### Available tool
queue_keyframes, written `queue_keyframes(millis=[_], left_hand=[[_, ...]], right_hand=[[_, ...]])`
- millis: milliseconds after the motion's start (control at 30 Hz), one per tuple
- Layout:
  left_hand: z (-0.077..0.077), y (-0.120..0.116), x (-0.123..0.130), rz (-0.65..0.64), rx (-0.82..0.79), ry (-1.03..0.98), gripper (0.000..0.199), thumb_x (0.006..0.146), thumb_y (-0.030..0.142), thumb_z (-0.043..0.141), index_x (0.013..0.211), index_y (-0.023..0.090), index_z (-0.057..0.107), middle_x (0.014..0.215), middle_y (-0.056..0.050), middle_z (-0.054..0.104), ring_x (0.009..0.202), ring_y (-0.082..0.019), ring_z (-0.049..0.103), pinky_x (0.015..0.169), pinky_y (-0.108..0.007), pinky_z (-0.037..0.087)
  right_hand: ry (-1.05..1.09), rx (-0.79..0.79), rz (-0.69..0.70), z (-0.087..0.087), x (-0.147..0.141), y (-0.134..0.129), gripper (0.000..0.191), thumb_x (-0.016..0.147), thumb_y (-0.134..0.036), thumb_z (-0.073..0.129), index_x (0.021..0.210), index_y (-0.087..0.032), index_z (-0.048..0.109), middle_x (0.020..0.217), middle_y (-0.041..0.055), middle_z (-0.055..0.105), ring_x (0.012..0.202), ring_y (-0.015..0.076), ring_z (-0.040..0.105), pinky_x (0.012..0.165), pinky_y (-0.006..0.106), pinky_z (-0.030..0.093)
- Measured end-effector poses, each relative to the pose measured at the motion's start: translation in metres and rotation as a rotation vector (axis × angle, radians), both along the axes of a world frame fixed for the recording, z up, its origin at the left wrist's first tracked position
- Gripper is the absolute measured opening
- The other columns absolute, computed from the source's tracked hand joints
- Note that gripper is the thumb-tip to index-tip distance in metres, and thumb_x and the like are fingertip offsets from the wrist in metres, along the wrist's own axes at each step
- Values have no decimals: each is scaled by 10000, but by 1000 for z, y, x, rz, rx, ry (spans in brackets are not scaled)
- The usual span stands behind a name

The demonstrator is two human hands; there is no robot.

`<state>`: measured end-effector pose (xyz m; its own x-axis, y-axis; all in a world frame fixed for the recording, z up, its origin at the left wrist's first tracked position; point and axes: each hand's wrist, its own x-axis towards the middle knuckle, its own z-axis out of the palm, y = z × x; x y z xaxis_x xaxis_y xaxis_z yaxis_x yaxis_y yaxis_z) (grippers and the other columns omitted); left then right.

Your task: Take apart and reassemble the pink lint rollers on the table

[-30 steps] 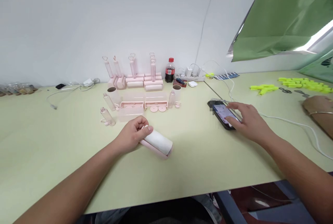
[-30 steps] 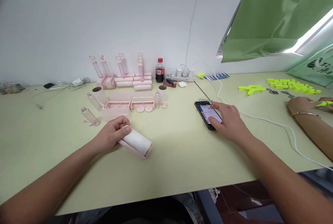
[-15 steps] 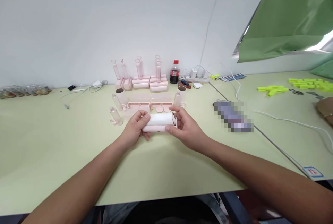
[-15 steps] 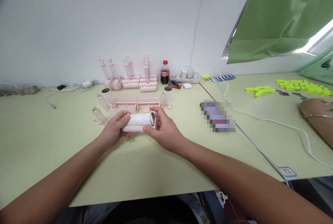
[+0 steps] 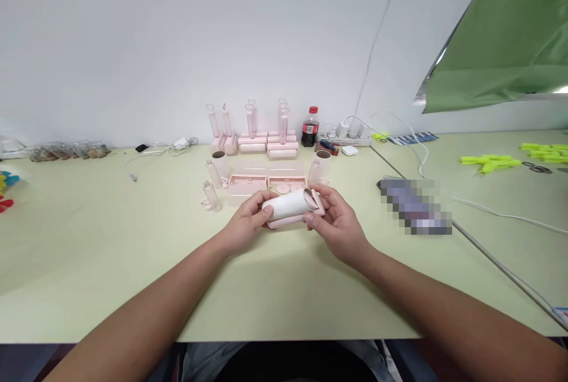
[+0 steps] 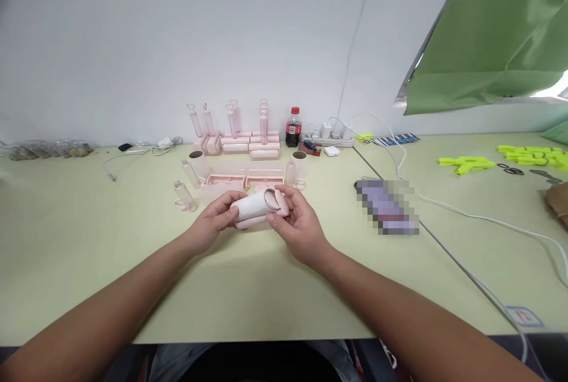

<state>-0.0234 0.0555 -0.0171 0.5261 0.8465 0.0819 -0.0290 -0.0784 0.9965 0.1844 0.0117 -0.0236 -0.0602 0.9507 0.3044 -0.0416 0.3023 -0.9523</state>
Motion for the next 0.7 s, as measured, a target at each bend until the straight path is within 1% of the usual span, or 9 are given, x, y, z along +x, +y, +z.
queue_keyframes(millis=[67,133,200,267,367,500,567,633,700], left_hand=[[3,-2,-1,-40,146,84,458,828,475,647,1179,193,567,1123,-77,615,987,-211,591,841,-330,504],[6,-4,-1,-78,273,178,508,806,438,688,1239,206,556,1200,-82,614,1067,-238,578,897,-340,471],[6,-7,0,-85,348,248,490,821,422,678,1249,215,559,1197,-75,626,1059,-237,585,907,-342,460],[4,-8,1,-47,393,278,447,852,422,637,1238,209,562,1178,-74,635,1037,-233,593,909,-346,455],[-4,-8,4,-12,387,257,477,864,438,614,1269,198,535,1205,-90,624,1049,-242,590,913,-356,451],[-12,-10,11,-89,170,131,467,890,494,555,1232,176,553,1143,-100,654,1001,-240,623,853,-347,479],[-12,-12,16,-80,103,81,467,899,521,523,1200,167,576,1109,-105,671,967,-244,642,823,-348,491],[-10,-16,21,-25,137,88,459,902,526,509,1176,170,603,1083,-102,683,949,-250,648,813,-351,494],[-7,-19,25,46,260,127,437,902,509,513,1173,184,622,1067,-90,689,950,-255,641,826,-355,488]], right_hand=[[-50,4,31,-1,0,-1,471,805,-316,672,1227,-237,480,1010,49,627,793,164,591,643,301,489],[-98,-38,76,-2,-1,-2,462,805,-299,659,1229,-231,488,962,33,614,745,150,582,633,298,492],[-118,-121,101,-1,-3,-2,440,797,-283,646,1206,-226,493,910,11,597,675,131,565,597,290,492],[-123,-208,96,1,-5,-2,378,785,-269,628,1139,-222,503,841,-12,584,621,120,543,541,272,481],[-122,-272,54,5,-6,1,302,745,-227,608,1029,-221,507,733,-42,563,577,113,520,485,245,463],[-61,-359,65,8,-5,3,253,676,-198,578,918,-210,504,674,-50,561,535,112,533,476,260,492],[-32,-383,59,8,-4,4,243,656,-197,560,890,-209,500,664,-48,568,518,115,537,456,264,494],[-15,-351,18,6,-5,4,241,643,-186,539,879,-211,498,656,-49,567,508,112,530,437,255,486],[-1,-299,-23,4,-6,4,239,646,-177,518,882,-212,500,654,-51,565,505,112,532,427,248,483]])
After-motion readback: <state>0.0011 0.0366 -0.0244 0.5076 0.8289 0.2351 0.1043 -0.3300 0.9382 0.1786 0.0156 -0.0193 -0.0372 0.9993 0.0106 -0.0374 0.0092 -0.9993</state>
